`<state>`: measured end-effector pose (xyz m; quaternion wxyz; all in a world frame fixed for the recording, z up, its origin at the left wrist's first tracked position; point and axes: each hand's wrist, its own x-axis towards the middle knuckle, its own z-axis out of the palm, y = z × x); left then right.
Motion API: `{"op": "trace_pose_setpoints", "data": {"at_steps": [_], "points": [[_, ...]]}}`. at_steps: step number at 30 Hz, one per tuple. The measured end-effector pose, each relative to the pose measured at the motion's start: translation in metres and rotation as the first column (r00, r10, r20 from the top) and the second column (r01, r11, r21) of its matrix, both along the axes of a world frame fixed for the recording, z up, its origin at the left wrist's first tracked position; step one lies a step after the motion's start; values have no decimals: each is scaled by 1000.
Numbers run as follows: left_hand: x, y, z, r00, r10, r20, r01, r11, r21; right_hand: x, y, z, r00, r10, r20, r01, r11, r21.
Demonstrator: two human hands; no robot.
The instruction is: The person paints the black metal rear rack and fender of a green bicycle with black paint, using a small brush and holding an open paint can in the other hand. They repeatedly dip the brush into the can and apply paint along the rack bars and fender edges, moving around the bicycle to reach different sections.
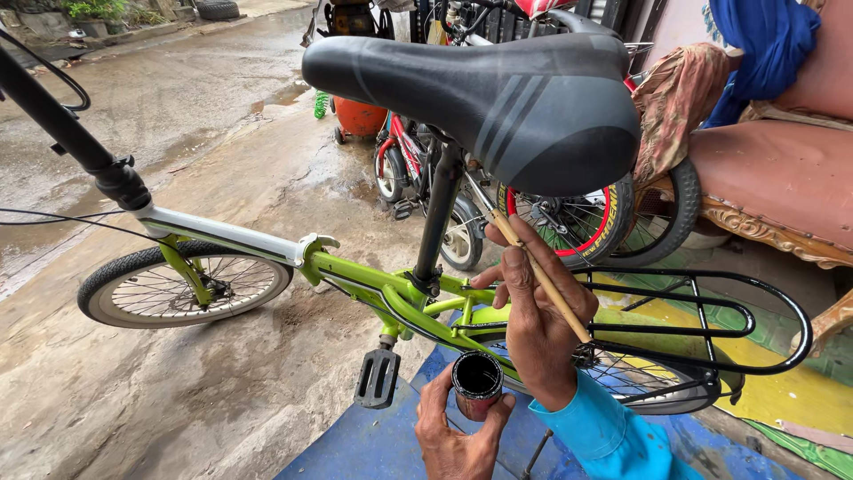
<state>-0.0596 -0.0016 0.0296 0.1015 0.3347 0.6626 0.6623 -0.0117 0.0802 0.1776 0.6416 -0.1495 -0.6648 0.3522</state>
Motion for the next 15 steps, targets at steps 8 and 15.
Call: {"op": "trace_pose_setpoints", "data": {"at_steps": [8,15], "points": [[2,-1,8,1000,-13,20,13,1000,-12,1,-3,-5,999,5,46,-8,997,78],[2,-3,8,1000,0,2,0,1000,-18,4,-2,-8,1000,-25,-1,25,997,77]]}}
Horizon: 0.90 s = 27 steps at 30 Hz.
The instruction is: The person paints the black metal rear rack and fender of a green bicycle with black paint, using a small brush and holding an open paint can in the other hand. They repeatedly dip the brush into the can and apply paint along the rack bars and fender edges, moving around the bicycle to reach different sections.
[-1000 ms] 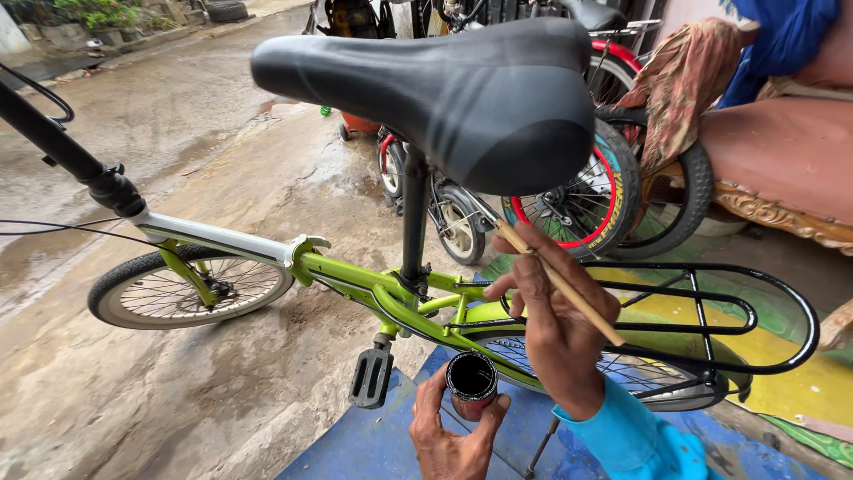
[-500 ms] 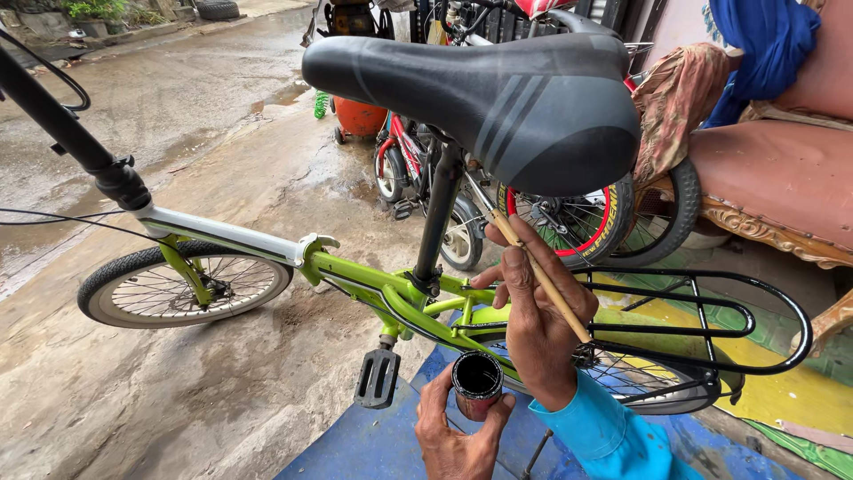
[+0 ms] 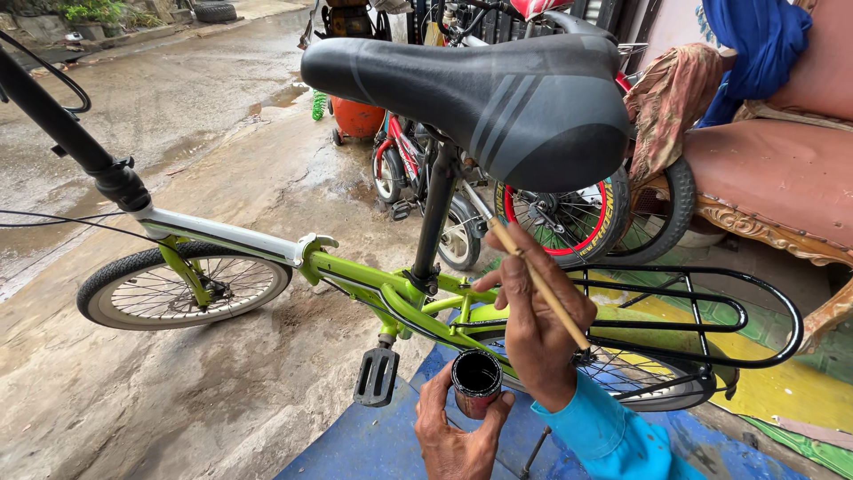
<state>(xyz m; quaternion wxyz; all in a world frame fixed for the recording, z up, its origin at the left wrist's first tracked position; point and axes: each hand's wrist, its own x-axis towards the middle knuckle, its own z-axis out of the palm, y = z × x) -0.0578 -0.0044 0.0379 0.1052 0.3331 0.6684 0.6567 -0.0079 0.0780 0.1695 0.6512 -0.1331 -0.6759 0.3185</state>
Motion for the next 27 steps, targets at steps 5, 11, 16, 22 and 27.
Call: {"op": "trace_pose_setpoints", "data": {"at_steps": [5,11,16,22,27], "points": [[0,0,-2,1000,5,0,-5,1000,-11,-1,7,1,1000,-1,11,1,1000,1],[0,1,-1,1000,11,-3,-11,1000,-12,6,6,-1,1000,-10,27,10,1000,23],[0,-1,0,1000,-2,9,2,1000,-23,2,12,-3,1000,21,5,-21,999,-49],[-2,-1,1,1000,7,16,-6,999,-32,4,15,-7,998,59,-31,-62,994,-86],[0,-1,0,1000,18,-6,-18,999,-30,4,19,-9,998,66,0,-66,994,-89]]}}
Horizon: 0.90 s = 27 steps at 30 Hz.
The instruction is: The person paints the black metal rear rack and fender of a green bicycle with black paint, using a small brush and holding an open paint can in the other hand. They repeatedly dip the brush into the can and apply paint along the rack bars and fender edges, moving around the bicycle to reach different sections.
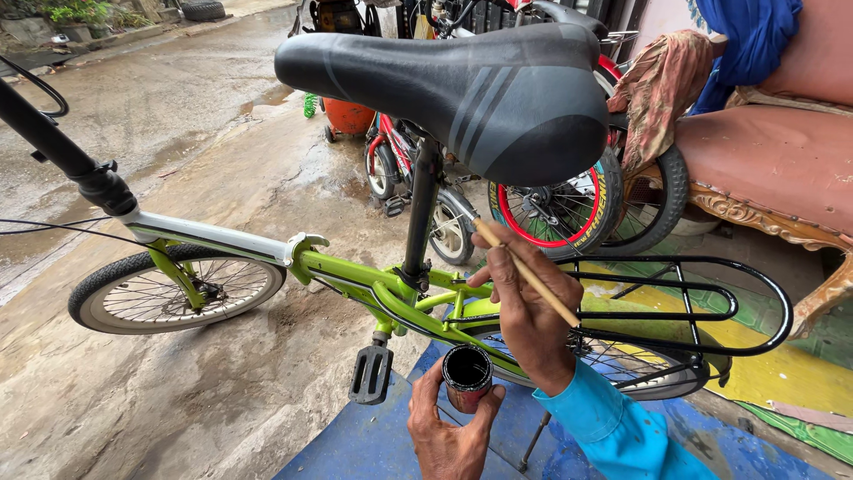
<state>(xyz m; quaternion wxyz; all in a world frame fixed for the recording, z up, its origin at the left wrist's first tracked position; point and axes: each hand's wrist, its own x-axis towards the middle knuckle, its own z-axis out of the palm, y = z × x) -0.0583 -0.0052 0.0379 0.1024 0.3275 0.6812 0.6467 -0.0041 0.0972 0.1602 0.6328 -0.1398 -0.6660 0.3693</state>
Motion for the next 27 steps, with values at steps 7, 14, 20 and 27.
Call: {"op": "trace_pose_setpoints", "data": {"at_steps": [7,14,20,27], "points": [[2,-1,3,1000,1,27,-1,1000,8,31,-12,-10,1000,-7,30,8,1000,-9],[6,-2,6,999,-19,-28,20,998,56,86,-42,-39,982,-121,147,118,993,32],[7,-4,8,999,-35,-27,35,999,11,120,-54,-69,980,-131,147,143,987,-72],[10,-2,7,998,-27,-58,28,999,19,144,-62,-88,943,-231,240,273,949,-156]]}}
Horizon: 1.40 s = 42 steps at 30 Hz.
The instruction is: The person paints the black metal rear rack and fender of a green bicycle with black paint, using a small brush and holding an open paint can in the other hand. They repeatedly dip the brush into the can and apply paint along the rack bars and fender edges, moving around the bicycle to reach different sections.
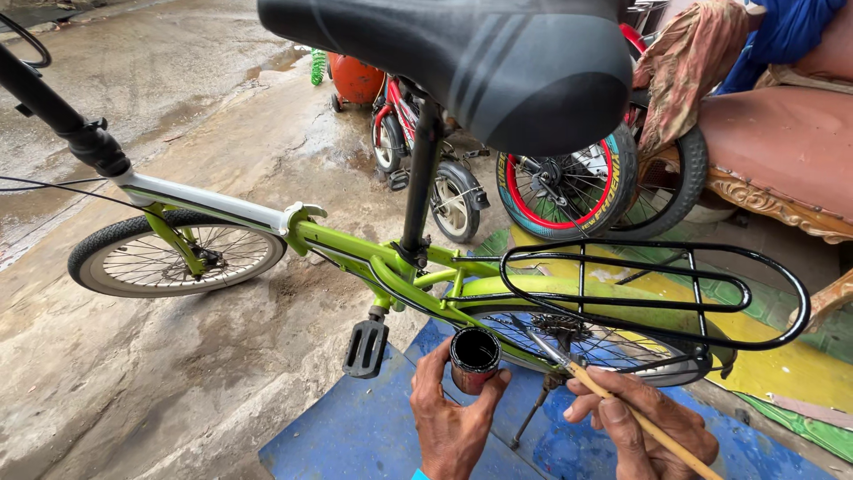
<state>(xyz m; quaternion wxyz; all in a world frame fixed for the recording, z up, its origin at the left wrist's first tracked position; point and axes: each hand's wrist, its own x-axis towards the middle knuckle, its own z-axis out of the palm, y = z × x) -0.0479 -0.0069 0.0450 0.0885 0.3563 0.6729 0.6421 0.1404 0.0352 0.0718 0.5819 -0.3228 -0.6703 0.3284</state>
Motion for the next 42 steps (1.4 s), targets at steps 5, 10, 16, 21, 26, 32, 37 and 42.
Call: {"op": "trace_pose_setpoints", "data": {"at_steps": [5,10,16,21,26,32,37,42], "points": [[0,2,-3,1000,-3,-6,3,1000,-12,8,1,2,999,-6,-38,5,1000,-20],[0,3,-7,1000,-7,-12,6,1000,-23,17,0,-1,999,45,-5,-46,999,-8],[-3,4,-8,1000,10,-12,-10,1000,-10,46,3,-21,982,53,183,-62,997,44],[-2,4,-8,1000,1,3,-1,1000,-14,60,5,-40,977,66,201,-60,998,-32],[-2,4,-9,1000,4,-25,-4,1000,-7,64,7,-49,981,63,184,-53,997,-55],[-4,3,-9,1000,-8,-17,8,1000,-25,61,14,-61,980,108,166,-108,994,-12],[-4,3,-9,1000,-7,-7,7,999,-37,62,19,-66,968,121,218,-135,989,53],[-4,2,-8,1000,-14,-7,14,999,-45,62,17,-66,967,120,225,-148,982,115]]}}
